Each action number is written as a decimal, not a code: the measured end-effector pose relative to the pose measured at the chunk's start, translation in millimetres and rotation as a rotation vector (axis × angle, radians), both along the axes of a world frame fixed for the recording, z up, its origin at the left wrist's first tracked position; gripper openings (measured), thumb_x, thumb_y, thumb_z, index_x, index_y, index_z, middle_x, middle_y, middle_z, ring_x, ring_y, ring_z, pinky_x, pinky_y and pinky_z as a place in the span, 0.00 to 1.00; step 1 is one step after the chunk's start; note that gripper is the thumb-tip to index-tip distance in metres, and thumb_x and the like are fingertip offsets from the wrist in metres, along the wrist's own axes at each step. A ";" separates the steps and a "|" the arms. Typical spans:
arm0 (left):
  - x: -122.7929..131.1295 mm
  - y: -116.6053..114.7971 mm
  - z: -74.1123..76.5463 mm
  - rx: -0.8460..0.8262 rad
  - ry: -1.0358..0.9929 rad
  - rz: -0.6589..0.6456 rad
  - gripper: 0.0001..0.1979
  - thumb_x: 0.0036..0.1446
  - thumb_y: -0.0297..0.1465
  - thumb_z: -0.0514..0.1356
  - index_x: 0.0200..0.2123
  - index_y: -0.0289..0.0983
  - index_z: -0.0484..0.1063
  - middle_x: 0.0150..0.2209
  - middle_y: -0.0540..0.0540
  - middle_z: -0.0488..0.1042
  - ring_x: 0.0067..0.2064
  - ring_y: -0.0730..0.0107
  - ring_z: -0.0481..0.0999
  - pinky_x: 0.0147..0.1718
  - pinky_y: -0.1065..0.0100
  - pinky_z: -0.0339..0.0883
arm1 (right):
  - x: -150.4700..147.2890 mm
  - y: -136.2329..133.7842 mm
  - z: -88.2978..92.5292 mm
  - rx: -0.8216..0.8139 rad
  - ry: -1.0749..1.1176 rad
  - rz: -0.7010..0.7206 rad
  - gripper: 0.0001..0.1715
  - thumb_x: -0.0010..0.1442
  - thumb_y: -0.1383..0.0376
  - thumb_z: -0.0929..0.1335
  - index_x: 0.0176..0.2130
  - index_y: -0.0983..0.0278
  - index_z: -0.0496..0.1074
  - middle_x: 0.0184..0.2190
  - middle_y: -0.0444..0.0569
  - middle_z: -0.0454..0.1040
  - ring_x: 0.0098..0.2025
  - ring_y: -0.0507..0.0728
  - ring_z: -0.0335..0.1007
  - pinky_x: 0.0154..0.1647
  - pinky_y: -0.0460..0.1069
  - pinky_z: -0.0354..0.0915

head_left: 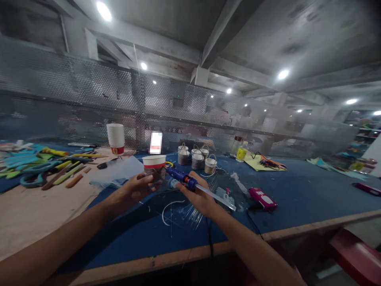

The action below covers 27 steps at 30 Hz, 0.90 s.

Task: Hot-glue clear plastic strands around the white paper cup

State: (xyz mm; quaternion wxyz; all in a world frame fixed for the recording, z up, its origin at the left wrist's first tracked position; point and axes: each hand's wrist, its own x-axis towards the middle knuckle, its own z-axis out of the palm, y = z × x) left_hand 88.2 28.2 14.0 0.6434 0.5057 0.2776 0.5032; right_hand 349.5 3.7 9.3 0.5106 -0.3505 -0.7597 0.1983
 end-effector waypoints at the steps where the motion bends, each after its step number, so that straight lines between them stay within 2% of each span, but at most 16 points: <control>1: -0.2 0.4 -0.4 0.004 -0.005 -0.010 0.19 0.54 0.40 0.78 0.48 0.42 0.89 0.52 0.39 0.88 0.56 0.45 0.83 0.53 0.57 0.76 | 0.2 0.1 0.0 -0.005 0.005 0.002 0.25 0.69 0.48 0.73 0.31 0.59 0.64 0.33 0.41 0.64 0.33 0.52 0.63 0.35 0.47 0.61; 11: -7.6 9.2 -10.2 0.043 -0.108 -0.203 0.15 0.69 0.32 0.68 0.56 0.36 0.86 0.55 0.38 0.88 0.56 0.55 0.85 0.58 0.62 0.71 | 0.5 -1.6 2.4 -0.052 0.017 0.004 0.25 0.68 0.47 0.73 0.31 0.59 0.64 0.30 0.41 0.63 0.32 0.53 0.62 0.33 0.47 0.61; 15: -8.7 12.5 -14.9 0.052 -0.146 -0.231 0.15 0.70 0.30 0.66 0.56 0.36 0.86 0.56 0.38 0.87 0.58 0.58 0.84 0.59 0.63 0.71 | 0.1 -0.7 2.1 -0.047 0.023 0.008 0.25 0.68 0.48 0.73 0.31 0.60 0.64 0.30 0.41 0.64 0.32 0.53 0.62 0.34 0.48 0.61; 22: -10.1 12.8 -11.2 0.078 -0.158 -0.318 0.17 0.71 0.31 0.65 0.60 0.37 0.84 0.59 0.37 0.86 0.58 0.56 0.84 0.57 0.63 0.73 | -0.6 -4.7 10.3 -0.035 -0.002 -0.065 0.25 0.68 0.49 0.73 0.30 0.60 0.64 0.30 0.41 0.65 0.31 0.52 0.62 0.36 0.49 0.62; 27: -10.6 13.4 -12.8 0.077 -0.144 -0.292 0.17 0.71 0.31 0.66 0.60 0.37 0.84 0.59 0.38 0.85 0.59 0.56 0.84 0.58 0.63 0.73 | 0.3 -4.1 9.2 -0.040 -0.011 -0.058 0.25 0.68 0.48 0.73 0.30 0.59 0.64 0.31 0.42 0.66 0.33 0.53 0.64 0.38 0.50 0.62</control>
